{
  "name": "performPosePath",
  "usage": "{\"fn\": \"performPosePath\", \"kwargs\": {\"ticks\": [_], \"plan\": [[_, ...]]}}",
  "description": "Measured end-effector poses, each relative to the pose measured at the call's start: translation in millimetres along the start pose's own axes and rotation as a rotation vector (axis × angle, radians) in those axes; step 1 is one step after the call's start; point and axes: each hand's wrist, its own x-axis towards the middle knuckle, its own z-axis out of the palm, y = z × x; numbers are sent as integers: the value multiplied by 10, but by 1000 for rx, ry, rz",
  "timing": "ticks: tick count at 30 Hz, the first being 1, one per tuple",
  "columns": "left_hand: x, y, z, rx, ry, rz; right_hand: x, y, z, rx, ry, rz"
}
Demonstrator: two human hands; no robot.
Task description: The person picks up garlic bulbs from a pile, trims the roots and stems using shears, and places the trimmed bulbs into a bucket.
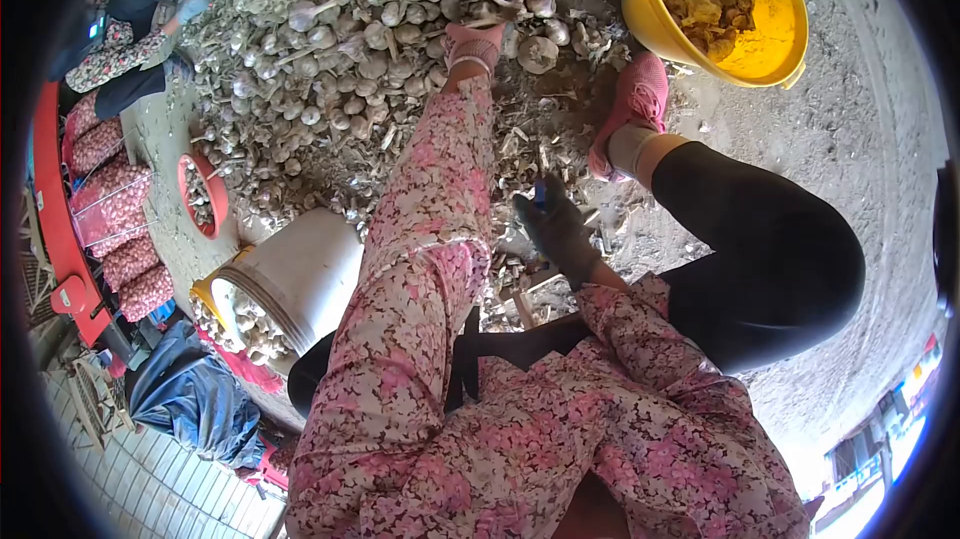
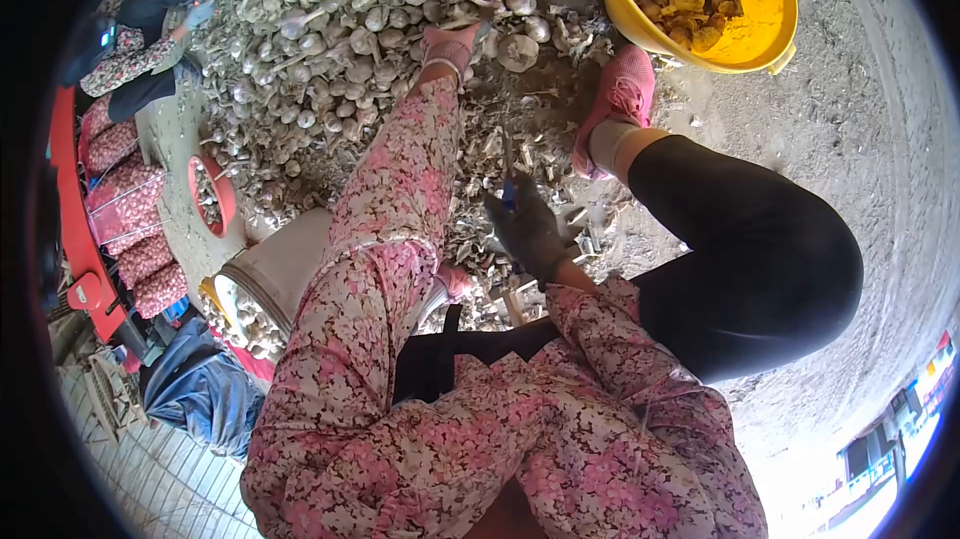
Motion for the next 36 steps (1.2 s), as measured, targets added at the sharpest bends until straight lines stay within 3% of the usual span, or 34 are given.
{"fn": "performPosePath", "kwargs": {"ticks": [2,5,7,9,12,13,16,17,18,19,20,21,22,24,25,27,29,30,31,32,33,35,36], "plan": [[-38,-99,-9,-43,12,130,39,-94,-129,-30,36,-26],[-930,-221,-348,-210,62,309,164,14,-169,-96,125,-96],[-1197,-504,-414,-102,26,308,157,-39,-200,-304,148,-186],[-1556,-718,-469,255,59,490,89,-66,-193,-355,167,-223],[-2299,-750,-743,392,42,404,8,-57,-179,-460,78,-217],[-2319,-868,-754,389,47,406,-44,-55,-175,-462,80,-223],[-2262,-1243,-830,-29,222,820,-225,-190,-154,-225,-27,-253],[-2319,-1287,-903,-32,241,824,-294,-239,-144,-225,-29,-272],[-2419,-1320,-996,-497,-96,707,-371,-282,-142,-154,-33,-297],[-2435,-1405,-1059,-1040,-662,544,-434,-303,-127,-83,-37,-318],[-2458,-1481,-1128,-1476,-1113,90,-488,-293,-72,-83,-11,-382],[-2493,-1523,-1112,-1484,-1106,99,-539,-272,-42,-87,-17,-391],[-2536,-1541,-1050,-1307,-745,368,-578,-250,-23,-123,-55,-418],[-2549,-1568,-1079,-1715,-933,406,-581,-134,57,-68,-95,-454],[-2590,-1631,-1107,-1720,-929,409,-588,-70,71,-72,-99,-457],[-2555,-1836,-1150,-1724,-715,332,-598,-36,85,152,-321,-28],[-2379,-2190,-1204,-1771,-641,275,-594,35,103,177,-344,42],[-2313,-2351,-1276,-1697,-622,294,-653,-13,98,-4,-224,-144],[-2284,-2474,-1223,-1489,-424,453,-700,-61,91,-184,-104,-331],[-2319,-2532,-1215,-1269,-205,559,-753,-114,79,-256,-139,-376],[-2416,-2530,-1239,-1276,-195,544,-778,-147,92,-264,-154,-369],[-2576,-2454,-1312,-1246,-158,631,-782,-227,108,-591,-81,-798],[-2654,-2388,-1321,-1211,-76,556,-817,-298,132,-680,-75,-748]]}}
